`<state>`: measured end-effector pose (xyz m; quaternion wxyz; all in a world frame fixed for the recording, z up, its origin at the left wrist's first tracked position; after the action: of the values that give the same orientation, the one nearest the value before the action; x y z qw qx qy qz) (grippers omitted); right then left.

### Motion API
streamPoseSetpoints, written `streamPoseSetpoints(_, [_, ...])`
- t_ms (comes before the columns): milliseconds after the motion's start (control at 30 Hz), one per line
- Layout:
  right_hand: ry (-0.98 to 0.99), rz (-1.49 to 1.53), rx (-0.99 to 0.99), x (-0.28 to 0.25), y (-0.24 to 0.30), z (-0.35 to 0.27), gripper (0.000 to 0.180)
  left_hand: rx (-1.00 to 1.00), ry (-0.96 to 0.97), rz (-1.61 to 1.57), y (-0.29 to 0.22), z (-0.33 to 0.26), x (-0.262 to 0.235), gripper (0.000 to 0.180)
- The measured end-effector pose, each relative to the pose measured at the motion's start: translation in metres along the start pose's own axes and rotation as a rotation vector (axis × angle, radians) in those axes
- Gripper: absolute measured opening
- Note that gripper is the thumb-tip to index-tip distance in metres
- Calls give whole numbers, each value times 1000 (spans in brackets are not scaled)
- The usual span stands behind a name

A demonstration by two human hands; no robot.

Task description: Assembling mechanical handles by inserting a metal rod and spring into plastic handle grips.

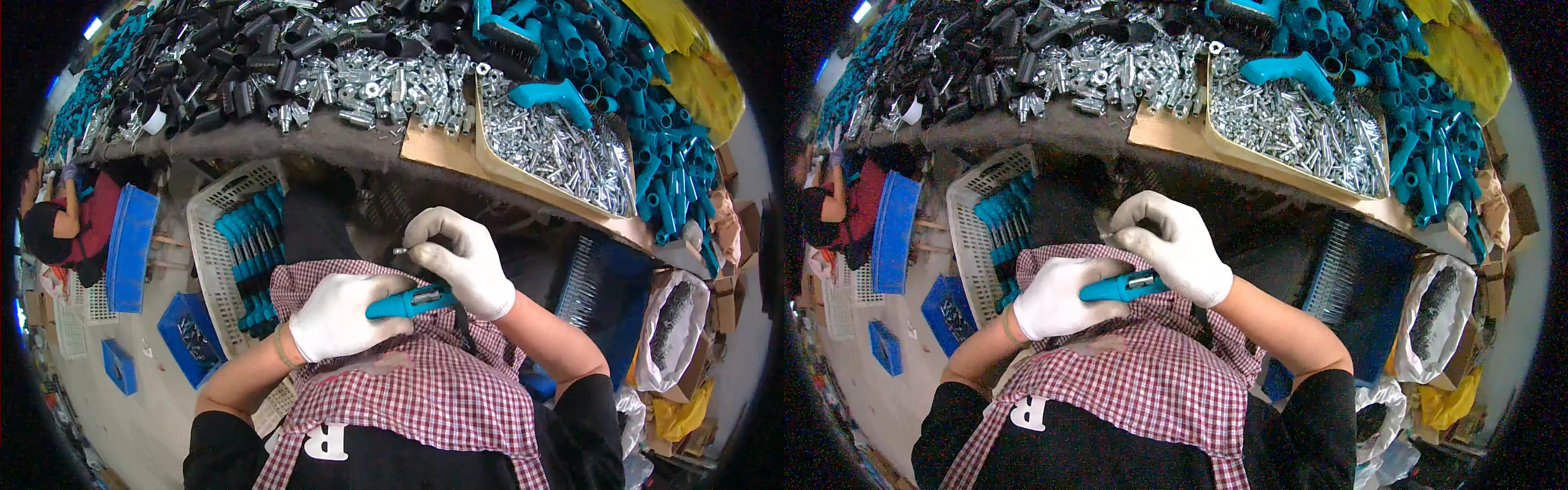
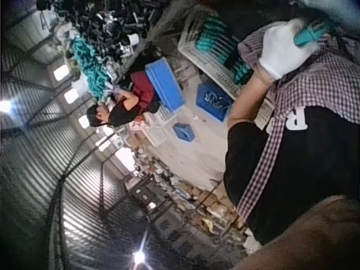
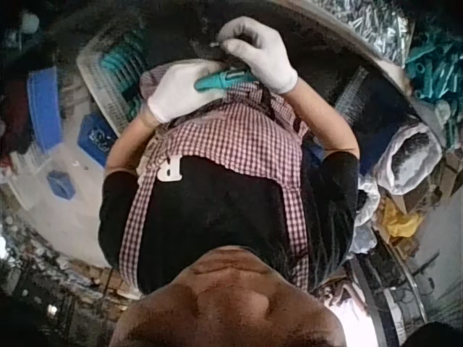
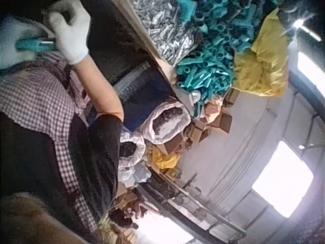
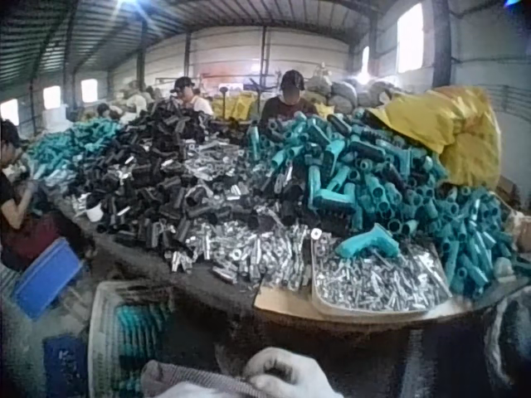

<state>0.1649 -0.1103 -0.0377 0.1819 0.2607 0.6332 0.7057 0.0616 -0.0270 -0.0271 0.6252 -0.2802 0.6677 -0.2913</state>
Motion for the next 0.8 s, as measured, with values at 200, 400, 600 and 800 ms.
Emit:
streamPoseSetpoints(200, [211,-264,-449,20,31,-14,8,-9,49,-147,9,-2,14,43])
streamPoseSetpoints(400, [264,-475,-401,6,35,-10,12,17,-17,-141,7,1,12,44])
streamPoseSetpoints(600, [413,-906,-603,19,40,-26,14,-37,33,-124,16,4,14,48])
streamPoseSetpoints(800, [512,-1100,-730,38,37,-31,10,-47,-2,-148,21,4,18,44])
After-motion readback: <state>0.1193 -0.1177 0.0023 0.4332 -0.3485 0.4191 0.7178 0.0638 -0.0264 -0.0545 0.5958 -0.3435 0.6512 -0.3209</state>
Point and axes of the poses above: each hand's wrist, its own z-axis towards the middle knuckle, its own x-axis out of the palm, y = z × x, the point moved 8 cm from there along z, towards the middle knuckle, and after that the axes turned 5 degrees about -x, right-handed, at the moved point
